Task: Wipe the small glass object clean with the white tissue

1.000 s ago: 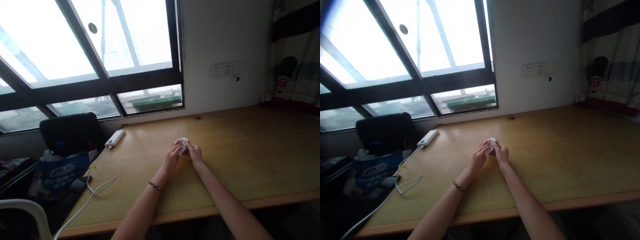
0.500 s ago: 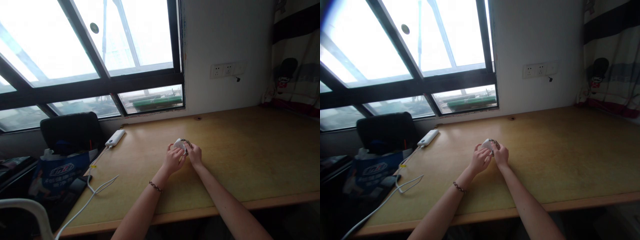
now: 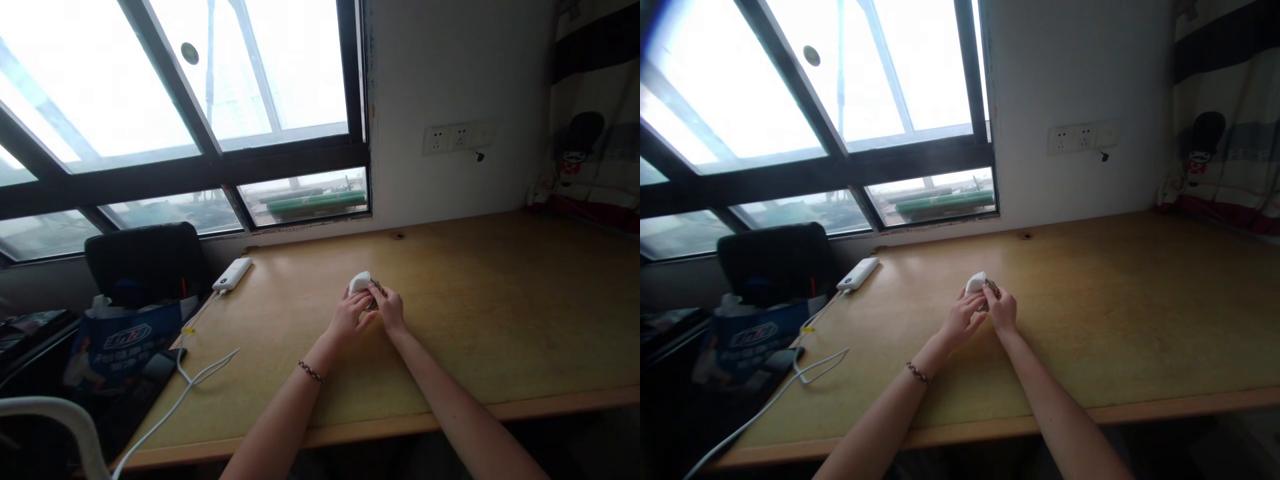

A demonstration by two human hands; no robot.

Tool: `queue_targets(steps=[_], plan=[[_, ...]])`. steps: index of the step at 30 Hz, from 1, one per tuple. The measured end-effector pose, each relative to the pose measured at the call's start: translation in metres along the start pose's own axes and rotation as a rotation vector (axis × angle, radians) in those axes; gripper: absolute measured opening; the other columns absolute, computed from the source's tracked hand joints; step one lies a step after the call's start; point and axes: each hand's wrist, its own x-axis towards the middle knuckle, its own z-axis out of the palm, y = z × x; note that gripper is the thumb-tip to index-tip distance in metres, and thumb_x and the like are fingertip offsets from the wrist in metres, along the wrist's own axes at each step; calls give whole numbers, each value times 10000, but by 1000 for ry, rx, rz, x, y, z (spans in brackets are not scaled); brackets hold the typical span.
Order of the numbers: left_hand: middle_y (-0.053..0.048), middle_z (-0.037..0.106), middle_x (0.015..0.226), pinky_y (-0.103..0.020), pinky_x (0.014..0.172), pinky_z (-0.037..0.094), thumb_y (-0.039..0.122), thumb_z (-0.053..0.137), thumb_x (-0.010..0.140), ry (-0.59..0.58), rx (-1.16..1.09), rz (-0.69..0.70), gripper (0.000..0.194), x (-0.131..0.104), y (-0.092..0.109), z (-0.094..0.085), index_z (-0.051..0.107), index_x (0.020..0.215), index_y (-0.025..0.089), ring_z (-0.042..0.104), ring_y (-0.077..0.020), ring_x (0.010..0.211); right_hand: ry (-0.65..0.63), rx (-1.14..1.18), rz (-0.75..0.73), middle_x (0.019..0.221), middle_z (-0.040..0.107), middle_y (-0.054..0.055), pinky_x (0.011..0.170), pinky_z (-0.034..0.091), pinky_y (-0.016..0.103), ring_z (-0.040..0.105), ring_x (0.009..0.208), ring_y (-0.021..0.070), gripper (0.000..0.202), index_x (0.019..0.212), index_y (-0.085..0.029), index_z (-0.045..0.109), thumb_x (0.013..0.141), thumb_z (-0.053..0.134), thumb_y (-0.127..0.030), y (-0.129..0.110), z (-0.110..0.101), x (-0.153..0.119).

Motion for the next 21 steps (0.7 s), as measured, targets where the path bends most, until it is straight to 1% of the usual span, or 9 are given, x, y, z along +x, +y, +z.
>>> queue_targets(steps=[3, 6, 9, 11, 13, 15, 18, 19, 21], plan=[[-52, 601, 997, -380, 991, 222, 337, 337, 838, -14, -30, -14, 291, 1, 2, -1, 548, 974, 190, 524, -167, 959, 36, 44, 51, 530, 606, 29, 466, 344, 225, 518, 522, 154, 396, 585, -145, 626, 616, 504, -521, 1, 0, 0], [-34, 618, 821, -373, 946, 274, 347, 348, 835, -20, 24, -39, 274, 3, 3, -4, 569, 851, 187, 553, -151, 797, 49, 74, 66, 524, 608, 27, 459, 344, 225, 526, 529, 158, 392, 586, -141, 630, 604, 521, -517, 0, 0, -1], [-26, 597, 736, -391, 931, 275, 363, 343, 835, -21, 121, -35, 302, 4, 1, -7, 566, 734, 186, 541, -147, 741, 26, 120, 108, 513, 606, 24, 439, 343, 220, 534, 527, 157, 405, 582, -130, 629, 590, 540, -525, 0, 1, -1], [-29, 585, 723, -413, 947, 247, 379, 349, 830, -12, 184, -14, 313, 4, -1, -9, 561, 709, 183, 537, -152, 754, -7, 199, 171, 532, 614, 25, 423, 353, 215, 542, 523, 154, 419, 613, -123, 634, 589, 546, -532, 2, 2, 0], [-38, 586, 761, -429, 971, 209, 388, 360, 824, 6, 227, 11, 304, 3, -2, -12, 562, 736, 180, 534, -165, 811, -40, 314, 254, 576, 631, 30, 419, 382, 213, 554, 521, 150, 422, 668, -124, 639, 586, 559, -530, 3, 3, 2], [-57, 592, 867, -439, 989, 176, 380, 363, 825, 35, 241, 25, 286, 2, -3, -14, 563, 806, 176, 514, -185, 926, -46, 411, 358, 598, 639, 33, 420, 416, 220, 564, 508, 147, 406, 691, -134, 634, 578, 578, -520, 5, 3, 5], [-90, 539, 1093, -450, 995, 175, 364, 361, 832, 73, 217, 13, 288, 1, -5, -15, 536, 957, 173, 399, -218, 1125, -60, 478, 492, 586, 640, 39, 419, 451, 241, 569, 477, 150, 382, 666, -141, 619, 574, 589, -510, 5, 3, 7], [-96, 511, 1144, -450, 990, 193, 363, 361, 833, 75, 201, 8, 298, 1, -5, -14, 523, 994, 172, 358, -225, 1165, -71, 483, 503, 581, 639, 41, 416, 456, 245, 570, 469, 151, 380, 661, -139, 616, 576, 590, -508, 5, 3, 7], [-99, 479, 1191, -444, 972, 244, 364, 365, 832, 67, 165, 3, 312, 1, -7, -12, 504, 1035, 172, 310, -233, 1202, -88, 474, 478, 568, 637, 43, 414, 462, 247, 573, 467, 152, 383, 661, -132, 618, 579, 593, -505, 4, 2, 6]])
